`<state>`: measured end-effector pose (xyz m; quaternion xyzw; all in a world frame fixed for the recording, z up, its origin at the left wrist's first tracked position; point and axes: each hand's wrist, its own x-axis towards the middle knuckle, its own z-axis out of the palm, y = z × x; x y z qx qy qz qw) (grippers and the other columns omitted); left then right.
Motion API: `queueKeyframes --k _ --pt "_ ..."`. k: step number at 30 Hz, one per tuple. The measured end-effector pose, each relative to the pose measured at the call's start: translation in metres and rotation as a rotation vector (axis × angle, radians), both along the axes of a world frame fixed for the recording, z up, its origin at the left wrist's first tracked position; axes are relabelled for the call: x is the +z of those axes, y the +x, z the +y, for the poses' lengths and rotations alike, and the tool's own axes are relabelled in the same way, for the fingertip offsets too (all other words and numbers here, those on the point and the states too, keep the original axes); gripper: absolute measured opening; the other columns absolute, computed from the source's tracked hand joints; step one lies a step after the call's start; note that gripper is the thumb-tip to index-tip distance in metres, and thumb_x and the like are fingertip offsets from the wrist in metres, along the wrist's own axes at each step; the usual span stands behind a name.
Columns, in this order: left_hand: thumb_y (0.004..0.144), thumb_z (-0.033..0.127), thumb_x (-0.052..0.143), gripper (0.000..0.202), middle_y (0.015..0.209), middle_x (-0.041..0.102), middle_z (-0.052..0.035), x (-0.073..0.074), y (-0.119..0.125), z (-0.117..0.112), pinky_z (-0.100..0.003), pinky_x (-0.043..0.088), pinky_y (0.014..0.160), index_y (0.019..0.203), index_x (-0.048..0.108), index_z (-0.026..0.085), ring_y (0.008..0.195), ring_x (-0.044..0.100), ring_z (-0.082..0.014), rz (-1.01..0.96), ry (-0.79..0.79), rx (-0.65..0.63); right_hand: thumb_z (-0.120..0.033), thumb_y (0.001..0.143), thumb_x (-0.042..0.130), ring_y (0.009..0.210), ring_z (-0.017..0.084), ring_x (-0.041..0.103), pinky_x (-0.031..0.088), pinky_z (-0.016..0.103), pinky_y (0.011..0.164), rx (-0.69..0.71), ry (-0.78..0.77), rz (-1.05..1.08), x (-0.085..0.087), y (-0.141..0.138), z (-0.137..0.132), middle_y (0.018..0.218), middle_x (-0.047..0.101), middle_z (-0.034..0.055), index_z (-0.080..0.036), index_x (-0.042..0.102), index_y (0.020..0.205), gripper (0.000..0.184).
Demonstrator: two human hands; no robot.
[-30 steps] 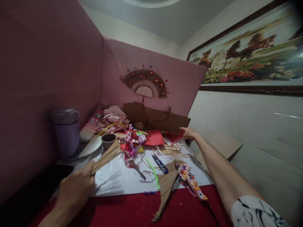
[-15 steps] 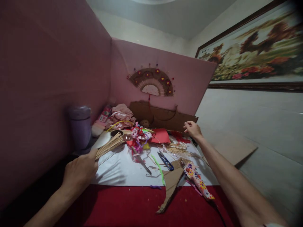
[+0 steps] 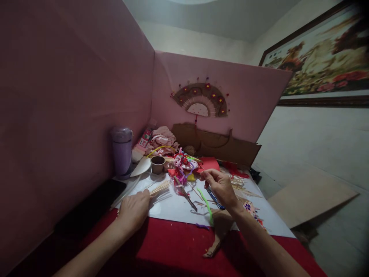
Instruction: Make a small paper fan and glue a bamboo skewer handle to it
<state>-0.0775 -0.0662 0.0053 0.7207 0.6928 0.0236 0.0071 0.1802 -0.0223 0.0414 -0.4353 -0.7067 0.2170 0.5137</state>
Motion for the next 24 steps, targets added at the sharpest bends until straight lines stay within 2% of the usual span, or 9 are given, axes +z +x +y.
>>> queueKeyframes --k 3,7,12,15,20,24 --pt "0.086 0.017 0.028 0.032 0.091 0.066 -0.0164 -0.004 0.003 0.009 -0.036 0.045 0.066 0.096 0.058 0.013 0.082 0.064 -0.0269 0.043 0.028 0.030 -0.046 0.083 0.051 0.048 0.013 0.054 0.043 0.024 0.048 0.004 -0.017 0.032 -0.009 0.003 0.003 0.066 0.064 0.0038 -0.018 0.062 0.071 0.032" --pt "0.082 0.004 0.023 0.039 0.089 0.065 -0.0227 -0.004 0.005 0.021 -0.037 0.046 0.064 0.096 0.060 0.004 0.082 0.065 -0.0298 0.082 0.052 0.076 -0.047 0.083 0.050 0.048 0.014 0.054 0.043 0.025 0.048 -0.012 -0.032 0.085 -0.022 0.008 0.004 0.066 0.065 0.0039 -0.018 0.062 0.074 0.033" --pt "0.081 0.002 0.021 0.042 0.094 0.062 -0.0274 -0.001 0.007 0.032 -0.038 0.047 0.067 0.102 0.057 -0.001 0.084 0.064 -0.0295 0.100 0.094 0.116 -0.049 0.082 0.051 0.045 0.014 0.053 0.043 0.025 0.045 -0.076 -0.022 0.093 -0.034 0.017 0.005 0.063 0.064 0.0029 -0.019 0.061 0.075 0.033" --pt "0.083 0.007 0.020 0.042 0.095 0.061 -0.0281 -0.002 0.009 0.039 -0.040 0.046 0.069 0.109 0.052 -0.002 0.087 0.063 -0.0306 0.112 0.122 0.136 -0.049 0.083 0.050 0.043 0.013 0.053 0.042 0.024 0.044 -0.140 0.006 0.089 -0.034 0.024 0.006 0.062 0.064 0.0028 -0.018 0.060 0.072 0.034" --pt "0.085 0.038 0.036 0.046 0.092 0.062 -0.0256 0.000 0.010 0.043 -0.044 0.046 0.066 0.109 0.053 0.002 0.086 0.061 -0.0353 0.133 0.141 0.128 -0.049 0.084 0.047 0.041 0.013 0.052 0.041 0.024 0.043 -0.204 0.045 0.052 -0.031 0.029 0.005 0.061 0.064 0.0026 -0.019 0.059 0.072 0.034" --pt "0.085 0.035 0.038 0.040 0.094 0.062 -0.0235 0.007 0.009 0.040 -0.040 0.045 0.070 0.103 0.057 0.005 0.088 0.060 -0.0317 0.105 0.128 0.097 -0.044 0.088 0.044 0.046 0.014 0.055 0.041 0.024 0.048 -0.253 0.129 -0.091 -0.033 0.028 0.002 0.060 0.063 0.0015 -0.020 0.061 0.074 0.032"
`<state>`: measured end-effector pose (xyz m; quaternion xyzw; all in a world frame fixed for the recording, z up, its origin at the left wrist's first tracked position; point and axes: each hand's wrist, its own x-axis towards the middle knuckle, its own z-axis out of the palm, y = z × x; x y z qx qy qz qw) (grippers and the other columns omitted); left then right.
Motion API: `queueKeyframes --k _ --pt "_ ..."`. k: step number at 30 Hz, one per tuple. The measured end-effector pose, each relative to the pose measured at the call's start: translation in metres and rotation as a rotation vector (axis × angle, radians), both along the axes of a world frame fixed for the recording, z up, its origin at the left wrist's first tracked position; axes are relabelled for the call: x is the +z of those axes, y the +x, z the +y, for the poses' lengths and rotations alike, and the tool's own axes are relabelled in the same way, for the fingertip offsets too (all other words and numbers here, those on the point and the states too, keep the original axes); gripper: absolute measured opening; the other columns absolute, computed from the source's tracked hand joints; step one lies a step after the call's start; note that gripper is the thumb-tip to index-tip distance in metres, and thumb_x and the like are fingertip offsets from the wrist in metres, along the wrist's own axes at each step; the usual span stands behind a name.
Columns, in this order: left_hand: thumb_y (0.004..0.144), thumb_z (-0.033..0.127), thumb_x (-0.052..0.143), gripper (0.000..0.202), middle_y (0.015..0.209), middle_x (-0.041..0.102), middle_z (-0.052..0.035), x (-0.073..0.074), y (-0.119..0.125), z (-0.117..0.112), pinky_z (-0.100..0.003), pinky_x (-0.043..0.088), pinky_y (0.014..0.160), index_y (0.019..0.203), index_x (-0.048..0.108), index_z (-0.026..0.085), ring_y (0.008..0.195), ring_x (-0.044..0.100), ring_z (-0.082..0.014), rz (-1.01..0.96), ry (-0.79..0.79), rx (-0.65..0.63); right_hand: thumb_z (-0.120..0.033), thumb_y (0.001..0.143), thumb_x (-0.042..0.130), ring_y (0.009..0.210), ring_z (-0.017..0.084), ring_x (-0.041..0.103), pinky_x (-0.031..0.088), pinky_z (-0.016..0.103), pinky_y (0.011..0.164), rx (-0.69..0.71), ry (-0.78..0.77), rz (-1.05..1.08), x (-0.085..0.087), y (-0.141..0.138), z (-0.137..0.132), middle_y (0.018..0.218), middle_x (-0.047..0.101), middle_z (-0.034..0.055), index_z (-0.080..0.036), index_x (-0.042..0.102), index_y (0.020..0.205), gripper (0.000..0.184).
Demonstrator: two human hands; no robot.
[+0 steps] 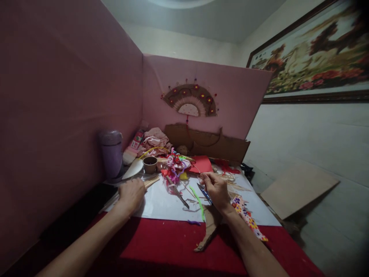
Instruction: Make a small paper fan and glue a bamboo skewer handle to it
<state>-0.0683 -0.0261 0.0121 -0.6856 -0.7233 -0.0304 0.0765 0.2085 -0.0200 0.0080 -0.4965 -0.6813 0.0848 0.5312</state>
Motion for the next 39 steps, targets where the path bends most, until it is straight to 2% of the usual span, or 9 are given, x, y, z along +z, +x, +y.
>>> queueKeyframes --k 4,8,13,17,22,27,30,35,39 --pt "0.084 0.032 0.040 0.036 0.097 0.062 -0.0223 0.004 -0.001 0.000 -0.038 0.044 0.069 0.099 0.061 0.006 0.092 0.058 -0.0324 -0.002 -0.005 -0.030 -0.037 0.089 0.043 0.054 0.016 0.058 0.040 0.024 0.055 -0.063 0.070 -0.166 -0.001 -0.001 -0.003 0.059 0.063 0.0012 -0.021 0.063 0.080 0.027" --pt "0.085 0.041 0.039 0.042 0.098 0.061 -0.0204 0.006 0.006 -0.001 -0.040 0.041 0.074 0.095 0.063 0.009 0.096 0.052 -0.0324 -0.019 0.045 -0.112 -0.031 0.090 0.043 0.058 0.017 0.060 0.038 0.025 0.058 -0.079 0.130 -0.284 -0.002 -0.002 -0.005 0.064 0.065 0.0022 -0.021 0.063 0.085 0.023" --pt "0.084 0.049 0.038 0.045 0.102 0.062 -0.0167 0.014 0.024 -0.004 -0.039 0.037 0.079 0.102 0.063 0.015 0.100 0.049 -0.0306 -0.057 0.060 -0.231 -0.027 0.090 0.043 0.065 0.018 0.061 0.040 0.027 0.062 0.013 0.192 -0.339 -0.002 -0.010 -0.013 0.072 0.066 0.0046 -0.021 0.063 0.088 0.021" --pt "0.088 0.037 0.035 0.035 0.093 0.065 -0.0117 0.023 0.032 -0.002 -0.033 0.038 0.072 0.092 0.064 0.019 0.091 0.055 -0.0255 -0.107 0.046 -0.292 -0.025 0.088 0.044 0.078 0.021 0.059 0.042 0.030 0.071 0.050 0.232 -0.448 0.012 -0.016 -0.023 0.085 0.066 0.0067 -0.022 0.063 0.091 0.019" --pt "0.090 0.029 0.024 0.039 0.084 0.065 -0.0134 0.030 0.032 0.007 -0.034 0.038 0.071 0.093 0.060 0.015 0.083 0.060 -0.0238 -0.148 0.181 -0.180 -0.031 0.085 0.050 0.087 0.022 0.055 0.040 0.034 0.080 -0.139 0.261 -0.346 0.039 -0.002 -0.015 0.081 0.065 0.0065 -0.020 0.064 0.076 0.019" --pt "0.090 0.039 0.020 0.048 0.081 0.068 -0.0122 0.027 0.037 0.020 -0.033 0.039 0.067 0.084 0.062 0.017 0.079 0.063 -0.0251 -0.219 0.171 -0.184 -0.033 0.081 0.051 0.072 0.018 0.059 0.044 0.027 0.068 -0.239 -0.037 -0.156 0.042 0.029 0.017 0.080 0.067 0.0057 -0.018 0.064 0.078 0.021" --pt "0.090 0.042 0.019 0.049 0.081 0.068 -0.0120 0.023 0.043 0.026 -0.032 0.040 0.063 0.081 0.062 0.018 0.078 0.064 -0.0261 -0.281 0.192 -0.156 -0.027 0.076 0.053 0.057 0.015 0.059 0.043 0.024 0.056 -0.241 -0.162 -0.158 0.034 0.037 0.037 0.062 0.065 0.0026 -0.016 0.065 0.072 0.017" --pt "0.086 0.023 0.034 0.027 0.092 0.065 -0.0112 0.021 0.051 0.039 -0.031 0.041 0.067 0.102 0.054 0.016 0.084 0.061 -0.0241 -0.346 0.315 -0.203 -0.021 0.077 0.052 0.045 0.011 0.057 0.040 0.019 0.046 -0.165 -0.314 -0.215 0.021 0.013 0.062 0.053 0.064 0.0004 -0.015 0.065 0.066 0.019" --pt "0.079 0.014 0.042 0.032 0.105 0.060 -0.0119 0.023 0.054 0.056 -0.034 0.040 0.079 0.109 0.054 0.018 0.097 0.054 -0.0251 -0.248 0.443 -0.335 -0.022 0.078 0.052 0.046 0.011 0.058 0.039 0.019 0.047 -0.129 -0.387 -0.292 0.019 -0.014 0.077 0.054 0.065 -0.0001 -0.016 0.068 0.071 0.018"
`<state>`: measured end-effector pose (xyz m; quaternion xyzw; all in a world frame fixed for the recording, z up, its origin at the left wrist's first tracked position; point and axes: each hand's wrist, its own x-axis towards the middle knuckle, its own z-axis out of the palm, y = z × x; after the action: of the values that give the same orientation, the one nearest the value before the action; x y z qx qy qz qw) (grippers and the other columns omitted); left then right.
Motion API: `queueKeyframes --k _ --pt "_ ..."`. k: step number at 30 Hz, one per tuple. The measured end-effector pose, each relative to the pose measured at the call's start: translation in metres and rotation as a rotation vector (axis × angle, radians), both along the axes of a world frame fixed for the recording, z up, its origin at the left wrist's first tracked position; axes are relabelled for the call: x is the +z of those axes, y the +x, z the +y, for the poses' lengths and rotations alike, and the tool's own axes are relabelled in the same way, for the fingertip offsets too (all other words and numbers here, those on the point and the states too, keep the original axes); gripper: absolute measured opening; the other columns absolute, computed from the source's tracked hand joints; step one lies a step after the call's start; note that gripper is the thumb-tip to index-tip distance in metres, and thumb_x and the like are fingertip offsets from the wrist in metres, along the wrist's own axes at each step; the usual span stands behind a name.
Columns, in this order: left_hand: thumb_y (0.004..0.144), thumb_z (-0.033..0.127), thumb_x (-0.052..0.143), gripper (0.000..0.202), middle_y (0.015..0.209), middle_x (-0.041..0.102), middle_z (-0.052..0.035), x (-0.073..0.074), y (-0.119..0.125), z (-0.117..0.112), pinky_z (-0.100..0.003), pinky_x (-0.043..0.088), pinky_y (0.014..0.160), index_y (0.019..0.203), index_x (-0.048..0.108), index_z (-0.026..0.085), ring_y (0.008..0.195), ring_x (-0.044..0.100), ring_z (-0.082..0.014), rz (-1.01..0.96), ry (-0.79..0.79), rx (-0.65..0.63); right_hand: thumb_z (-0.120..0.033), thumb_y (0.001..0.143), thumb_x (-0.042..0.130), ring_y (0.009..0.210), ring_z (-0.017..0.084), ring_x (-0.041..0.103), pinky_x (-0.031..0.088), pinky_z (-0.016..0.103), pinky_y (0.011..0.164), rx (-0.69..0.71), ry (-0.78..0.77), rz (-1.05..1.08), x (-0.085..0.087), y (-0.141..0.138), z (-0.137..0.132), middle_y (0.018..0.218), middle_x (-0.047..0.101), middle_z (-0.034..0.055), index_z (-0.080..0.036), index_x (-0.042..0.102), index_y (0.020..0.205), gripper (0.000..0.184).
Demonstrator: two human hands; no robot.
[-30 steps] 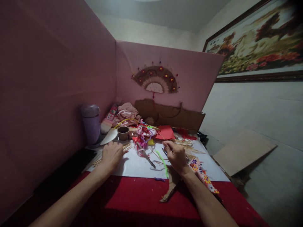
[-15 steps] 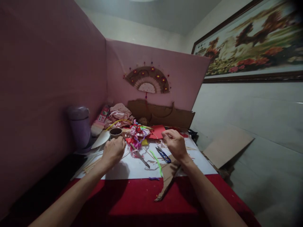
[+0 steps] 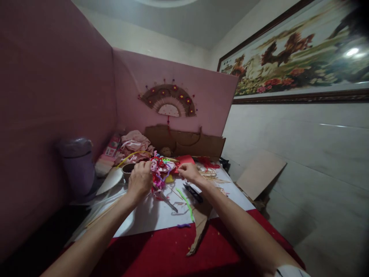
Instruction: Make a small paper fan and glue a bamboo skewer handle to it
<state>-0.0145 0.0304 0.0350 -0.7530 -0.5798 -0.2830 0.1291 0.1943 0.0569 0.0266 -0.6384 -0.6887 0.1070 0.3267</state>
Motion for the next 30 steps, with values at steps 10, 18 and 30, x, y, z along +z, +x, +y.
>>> queueKeyframes --k 10,18,30 --pt "0.076 0.050 0.047 0.053 0.104 0.064 -0.0195 0.026 0.023 0.074 -0.034 0.042 0.070 0.110 0.053 0.011 0.094 0.060 -0.0306 -0.233 -0.430 0.010 -0.017 0.073 0.056 0.098 0.020 0.056 0.040 0.025 0.075 -0.036 0.022 -0.282 0.019 -0.007 0.056 0.114 0.059 0.0064 -0.022 0.060 0.110 0.037" --pt "0.066 0.025 0.060 0.029 0.097 0.068 -0.0167 0.015 0.044 0.107 -0.029 0.041 0.068 0.093 0.065 0.017 0.093 0.062 -0.0286 -0.268 -0.455 -0.009 -0.022 0.075 0.056 0.087 0.020 0.058 0.037 0.025 0.065 0.044 -0.028 -0.435 0.015 -0.005 0.083 0.099 0.063 0.0044 -0.024 0.068 0.084 0.015" --pt "0.064 0.024 0.059 0.014 0.065 0.066 -0.0100 0.039 -0.006 0.140 -0.032 0.044 0.059 0.068 0.068 0.014 0.073 0.062 -0.0281 -0.593 -0.329 0.100 -0.018 0.081 0.052 0.085 0.016 0.056 0.037 0.023 0.068 -0.026 0.068 -0.331 0.010 0.014 0.097 0.097 0.063 0.0059 -0.018 0.065 0.090 0.016"
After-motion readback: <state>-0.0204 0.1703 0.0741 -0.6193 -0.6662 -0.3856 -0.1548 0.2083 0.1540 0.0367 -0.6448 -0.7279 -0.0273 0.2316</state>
